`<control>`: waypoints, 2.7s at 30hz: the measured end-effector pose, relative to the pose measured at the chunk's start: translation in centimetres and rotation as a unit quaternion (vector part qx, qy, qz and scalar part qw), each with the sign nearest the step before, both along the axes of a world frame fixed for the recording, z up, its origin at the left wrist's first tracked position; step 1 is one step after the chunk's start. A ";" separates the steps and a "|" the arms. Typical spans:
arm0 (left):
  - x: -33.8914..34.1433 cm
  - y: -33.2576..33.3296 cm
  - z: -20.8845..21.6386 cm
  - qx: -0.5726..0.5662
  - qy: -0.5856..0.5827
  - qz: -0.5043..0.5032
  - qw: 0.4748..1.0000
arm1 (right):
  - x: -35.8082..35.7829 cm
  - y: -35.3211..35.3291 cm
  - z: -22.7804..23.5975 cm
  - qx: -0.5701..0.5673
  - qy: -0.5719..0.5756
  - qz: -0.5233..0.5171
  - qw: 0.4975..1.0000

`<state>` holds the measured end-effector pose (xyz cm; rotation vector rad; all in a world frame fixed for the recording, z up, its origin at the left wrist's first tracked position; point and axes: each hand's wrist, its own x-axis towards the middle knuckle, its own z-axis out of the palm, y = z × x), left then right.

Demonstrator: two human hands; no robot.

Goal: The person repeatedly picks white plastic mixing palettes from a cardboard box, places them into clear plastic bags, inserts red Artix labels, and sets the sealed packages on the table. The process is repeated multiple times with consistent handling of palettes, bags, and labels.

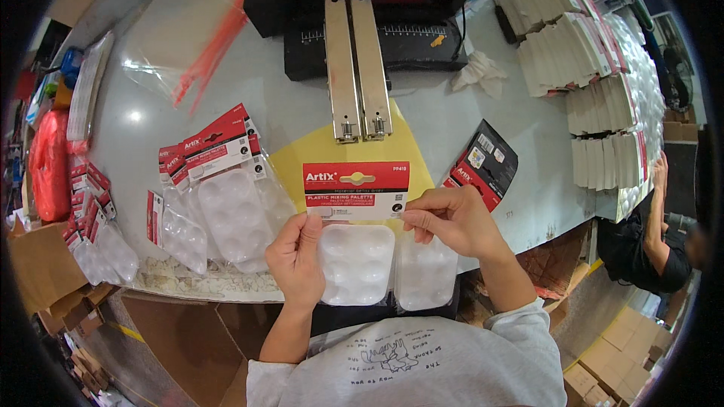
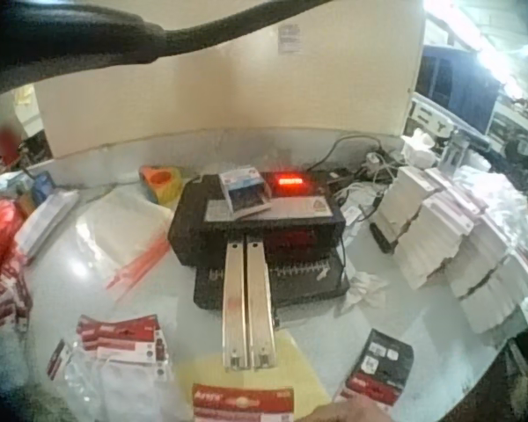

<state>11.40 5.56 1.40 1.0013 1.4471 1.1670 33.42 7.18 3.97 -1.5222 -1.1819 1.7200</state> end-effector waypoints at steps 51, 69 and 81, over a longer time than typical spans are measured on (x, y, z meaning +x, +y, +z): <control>2.2 7.2 -4.1 0.054 -0.017 -0.019 0.998 | -1.5 5.4 -5.0 0.081 0.117 -0.160 0.977; 3.0 7.3 -4.0 0.072 0.034 -0.004 0.997 | -1.6 5.0 -5.2 0.077 0.113 -0.178 0.975; -5.6 3.9 1.2 0.005 0.662 -0.070 0.746 | 7.0 -1.5 -4.5 0.188 -0.553 -0.037 0.811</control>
